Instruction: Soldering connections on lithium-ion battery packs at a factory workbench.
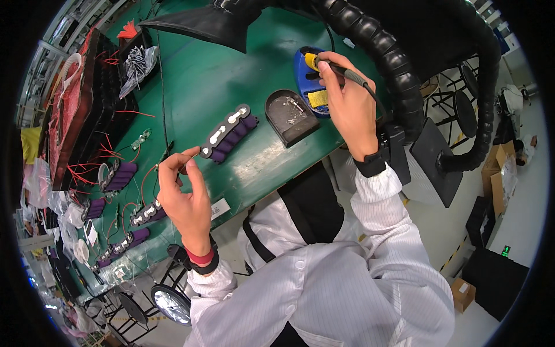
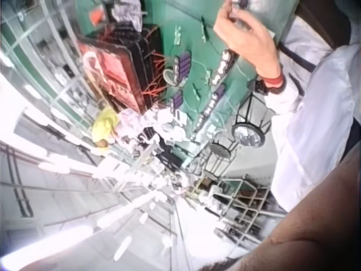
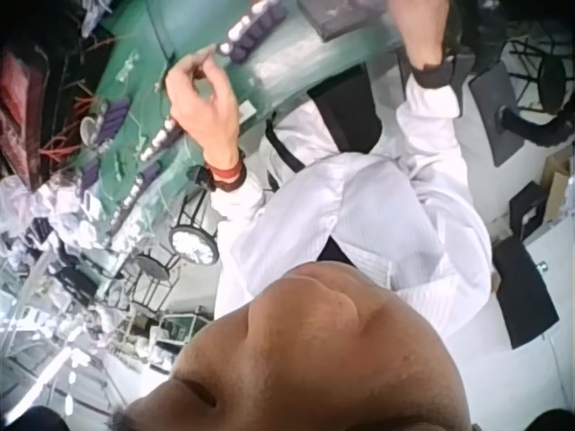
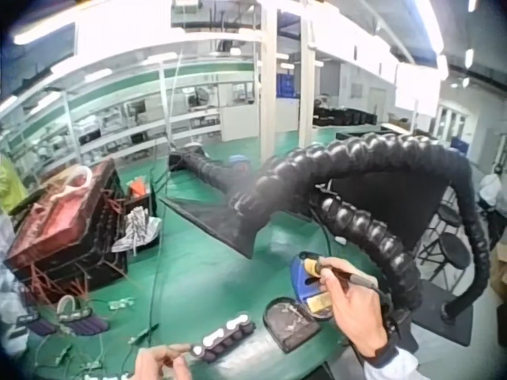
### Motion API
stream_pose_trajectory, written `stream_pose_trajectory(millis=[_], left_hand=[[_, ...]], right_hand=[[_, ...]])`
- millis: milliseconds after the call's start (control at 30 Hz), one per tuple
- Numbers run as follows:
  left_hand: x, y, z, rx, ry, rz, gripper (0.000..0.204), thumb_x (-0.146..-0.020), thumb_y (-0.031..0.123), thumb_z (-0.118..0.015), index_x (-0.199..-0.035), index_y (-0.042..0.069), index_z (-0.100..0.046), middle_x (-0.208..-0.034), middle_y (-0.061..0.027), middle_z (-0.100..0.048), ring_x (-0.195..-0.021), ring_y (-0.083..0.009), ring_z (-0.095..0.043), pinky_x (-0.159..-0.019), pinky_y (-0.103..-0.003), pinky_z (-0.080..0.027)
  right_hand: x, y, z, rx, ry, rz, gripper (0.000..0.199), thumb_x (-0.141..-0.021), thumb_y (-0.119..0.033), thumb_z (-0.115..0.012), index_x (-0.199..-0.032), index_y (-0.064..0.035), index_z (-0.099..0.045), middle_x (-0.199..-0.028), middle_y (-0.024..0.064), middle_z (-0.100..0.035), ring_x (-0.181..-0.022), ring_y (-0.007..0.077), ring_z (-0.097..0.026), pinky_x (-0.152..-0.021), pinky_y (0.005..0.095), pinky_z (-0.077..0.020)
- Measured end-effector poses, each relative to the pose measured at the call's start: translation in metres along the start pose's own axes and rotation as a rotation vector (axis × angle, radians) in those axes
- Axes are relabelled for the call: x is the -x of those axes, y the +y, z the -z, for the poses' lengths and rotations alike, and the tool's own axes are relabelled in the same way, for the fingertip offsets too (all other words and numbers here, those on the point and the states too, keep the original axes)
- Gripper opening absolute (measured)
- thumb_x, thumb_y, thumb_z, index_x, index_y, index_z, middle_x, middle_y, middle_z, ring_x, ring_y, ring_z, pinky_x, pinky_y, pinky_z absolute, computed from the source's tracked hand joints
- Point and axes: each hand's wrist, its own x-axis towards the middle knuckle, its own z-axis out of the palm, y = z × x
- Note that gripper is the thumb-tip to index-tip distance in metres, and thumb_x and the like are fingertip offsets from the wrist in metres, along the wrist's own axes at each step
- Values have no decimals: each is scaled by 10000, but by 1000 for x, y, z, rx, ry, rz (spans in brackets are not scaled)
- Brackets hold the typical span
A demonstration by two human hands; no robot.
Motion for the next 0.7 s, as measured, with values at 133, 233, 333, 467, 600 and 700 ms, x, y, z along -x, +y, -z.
stream_pose_trajectory(millis=[133,233,333,467,600,700], left_hand=[[-1,1,-1,4,-10,27,32,-994,28,-623,-1020,15,-610,-1046,-66,-802,-708,-119,-576,-613,-292,-376],[0,2,-1,12,4,46,33,-991,27,-625,-1019,18,-609,-1050,-68,-803,-709,-119,-573,-621,-292,-381],[1,5,0,5,-7,55,32,-991,27,-626,-1017,21,-608,-1051,-66,-803,-708,-119,-567,-626,-290,-382],[-1,8,0,33,-30,89,114,-927,-65,-638,-1030,-18,-634,-1052,-116,-765,-798,-235,-606,-730,-359,-501],[1,7,1,39,-30,93,107,-922,-63,-638,-1020,-18,-635,-1050,-114,-763,-811,-237,-603,-733,-364,-497],[2,4,2,16,-17,61,129,-902,-66,-657,-1022,-19,-647,-1044,-114,-761,-827,-250,-605,-740,-365,-495]], right_hand=[[0,7,3,-122,-17,-31,237,-1059,-153,-647,-1221,9,-706,-1039,146,-779,-903,180,-764,-829,308,-580],[2,21,5,25,-5,222,202,-1019,-89,-681,-1198,2,-709,-1051,152,-768,-903,199,-757,-817,320,-575],[4,20,9,222,35,390,202,-969,-33,-722,-1169,-5,-713,-1040,154,-752,-902,216,-744,-796,326,-566],[11,23,15,155,120,346,211,-939,-1,-754,-1147,-5,-716,-1021,132,-739,-885,215,-726,-796,313,-556],[25,18,22,115,276,305,223,-962,-43,-769,-1157,21,-683,-1011,82,-721,-899,141,-689,-809,270,-541],[53,13,37,64,320,306,217,-968,-49,-761,-1145,20,-657,-1017,78,-691,-888,127,-641,-803,264,-517]])
